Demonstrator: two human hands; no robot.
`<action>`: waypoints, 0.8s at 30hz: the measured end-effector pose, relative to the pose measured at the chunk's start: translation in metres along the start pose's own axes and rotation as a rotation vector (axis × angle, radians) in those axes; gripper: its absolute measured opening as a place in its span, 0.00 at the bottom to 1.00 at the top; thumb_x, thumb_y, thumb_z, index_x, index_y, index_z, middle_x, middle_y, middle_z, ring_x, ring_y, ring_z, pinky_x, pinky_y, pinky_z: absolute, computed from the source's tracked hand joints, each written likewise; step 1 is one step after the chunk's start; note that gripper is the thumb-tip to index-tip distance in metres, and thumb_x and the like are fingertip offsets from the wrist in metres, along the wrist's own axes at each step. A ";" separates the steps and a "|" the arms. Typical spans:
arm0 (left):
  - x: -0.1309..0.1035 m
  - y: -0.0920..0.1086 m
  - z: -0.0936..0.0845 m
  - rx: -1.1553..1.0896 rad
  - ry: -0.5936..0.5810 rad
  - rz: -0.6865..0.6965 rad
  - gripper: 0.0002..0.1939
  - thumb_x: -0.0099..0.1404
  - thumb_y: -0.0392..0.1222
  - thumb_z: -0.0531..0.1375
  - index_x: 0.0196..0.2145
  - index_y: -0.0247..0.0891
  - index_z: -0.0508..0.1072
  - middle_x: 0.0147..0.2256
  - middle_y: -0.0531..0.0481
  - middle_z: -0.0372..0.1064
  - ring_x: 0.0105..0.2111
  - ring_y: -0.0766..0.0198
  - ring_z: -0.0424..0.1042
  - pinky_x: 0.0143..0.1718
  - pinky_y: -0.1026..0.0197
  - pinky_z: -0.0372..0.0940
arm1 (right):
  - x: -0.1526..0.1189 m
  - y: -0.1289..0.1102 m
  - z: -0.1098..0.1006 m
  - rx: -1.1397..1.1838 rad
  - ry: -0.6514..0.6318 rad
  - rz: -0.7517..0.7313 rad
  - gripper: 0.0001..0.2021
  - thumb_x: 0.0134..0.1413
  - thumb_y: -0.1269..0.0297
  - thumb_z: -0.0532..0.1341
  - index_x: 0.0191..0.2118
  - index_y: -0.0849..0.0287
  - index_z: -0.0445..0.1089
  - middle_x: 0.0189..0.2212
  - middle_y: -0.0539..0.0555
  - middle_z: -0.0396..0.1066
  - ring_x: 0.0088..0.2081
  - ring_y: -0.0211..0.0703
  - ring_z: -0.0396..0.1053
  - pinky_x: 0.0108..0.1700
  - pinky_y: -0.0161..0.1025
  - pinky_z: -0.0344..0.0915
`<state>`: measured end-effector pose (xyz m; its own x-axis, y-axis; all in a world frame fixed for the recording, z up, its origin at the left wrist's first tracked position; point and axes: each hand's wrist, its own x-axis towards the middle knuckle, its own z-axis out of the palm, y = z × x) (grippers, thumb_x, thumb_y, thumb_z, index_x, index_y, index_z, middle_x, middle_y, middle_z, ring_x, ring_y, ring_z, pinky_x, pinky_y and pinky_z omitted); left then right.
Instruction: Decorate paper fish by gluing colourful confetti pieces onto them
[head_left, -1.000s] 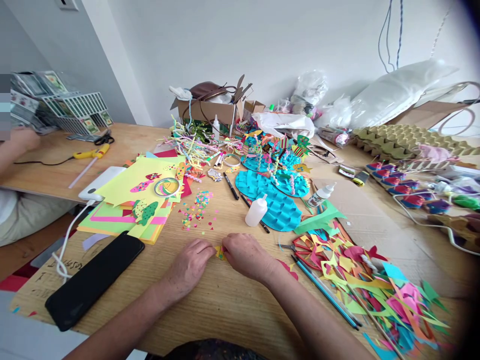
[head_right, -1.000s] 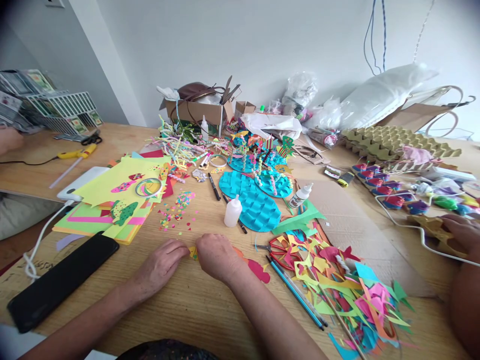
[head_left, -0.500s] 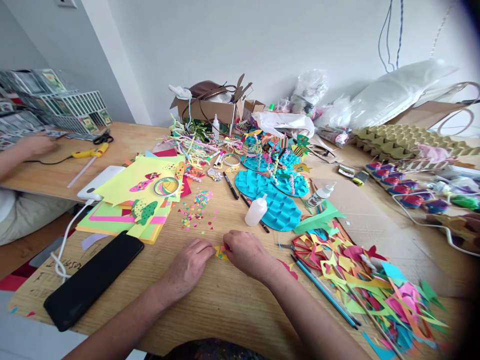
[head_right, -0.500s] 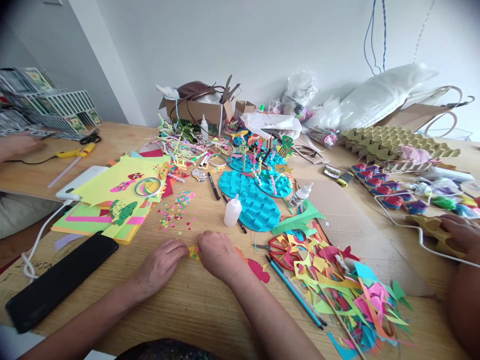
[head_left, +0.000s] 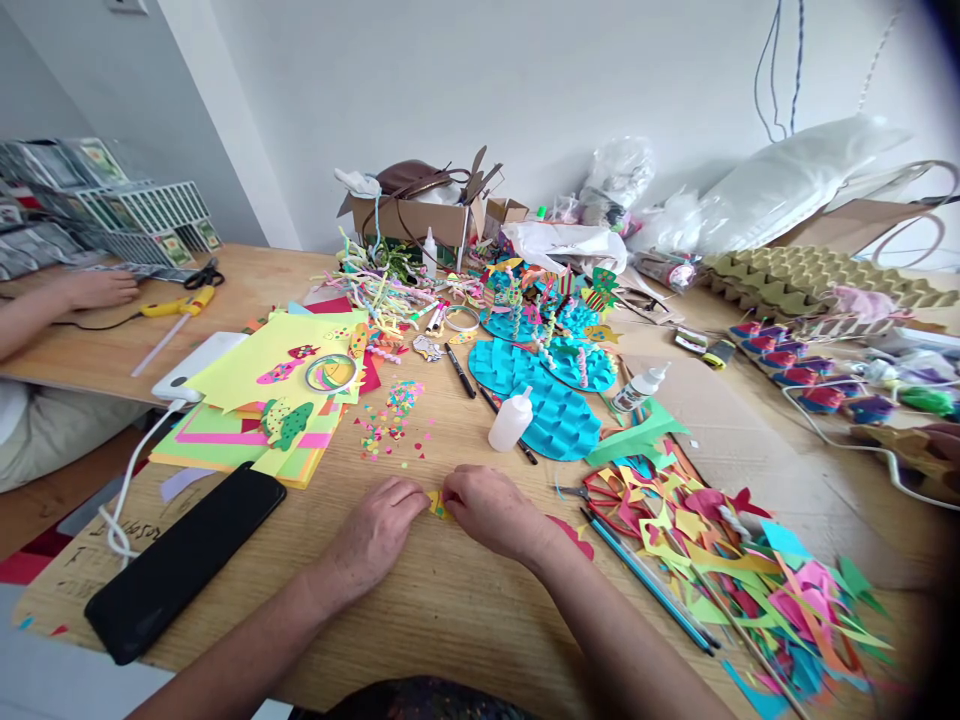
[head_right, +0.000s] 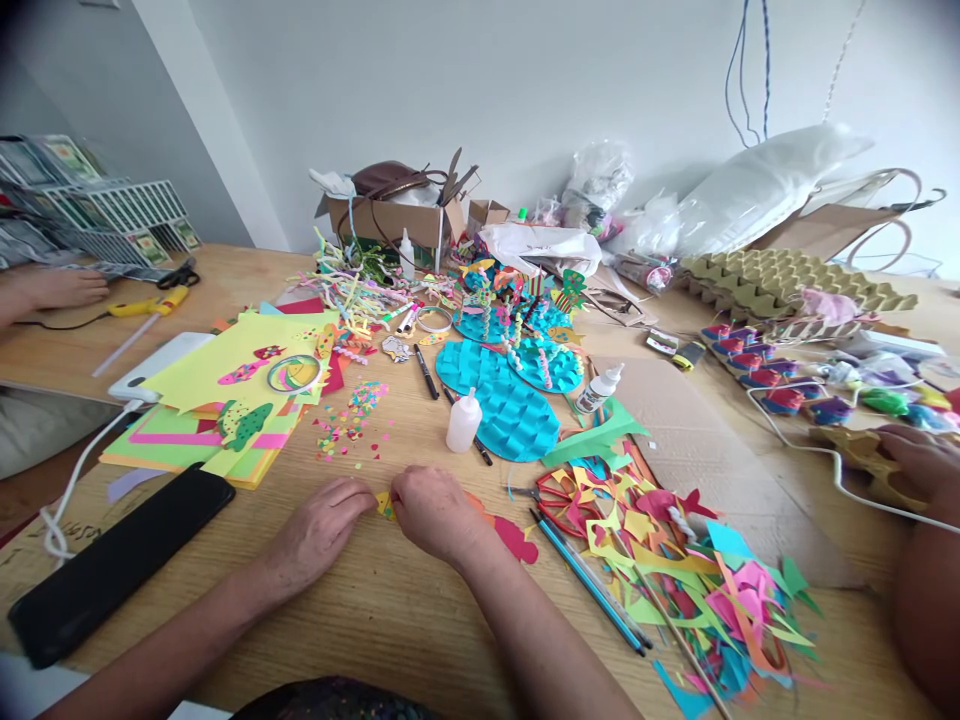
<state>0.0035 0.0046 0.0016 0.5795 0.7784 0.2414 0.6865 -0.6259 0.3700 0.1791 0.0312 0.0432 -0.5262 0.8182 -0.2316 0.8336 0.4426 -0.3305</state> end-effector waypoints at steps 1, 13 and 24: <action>0.000 0.000 0.000 0.002 0.003 0.002 0.15 0.59 0.26 0.45 0.36 0.36 0.68 0.34 0.48 0.67 0.36 0.63 0.64 0.39 0.58 0.63 | 0.000 0.000 0.000 0.003 -0.003 0.001 0.11 0.51 0.70 0.50 0.31 0.60 0.70 0.31 0.53 0.71 0.32 0.38 0.66 0.30 0.32 0.54; 0.000 -0.001 0.001 -0.006 0.010 0.009 0.15 0.60 0.25 0.46 0.37 0.36 0.68 0.35 0.49 0.66 0.37 0.62 0.64 0.40 0.59 0.63 | 0.004 0.002 0.000 0.021 -0.008 0.010 0.12 0.50 0.70 0.50 0.31 0.60 0.71 0.30 0.54 0.71 0.31 0.38 0.66 0.29 0.32 0.54; 0.000 0.000 0.000 -0.003 -0.011 0.000 0.14 0.60 0.25 0.46 0.37 0.34 0.68 0.35 0.48 0.66 0.37 0.62 0.64 0.39 0.59 0.62 | 0.003 0.003 0.001 0.037 -0.007 0.005 0.12 0.49 0.70 0.50 0.30 0.60 0.71 0.29 0.53 0.71 0.31 0.38 0.66 0.30 0.31 0.55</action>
<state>0.0034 0.0043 0.0015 0.5841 0.7780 0.2316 0.6855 -0.6256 0.3725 0.1794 0.0344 0.0403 -0.5230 0.8178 -0.2401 0.8297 0.4240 -0.3631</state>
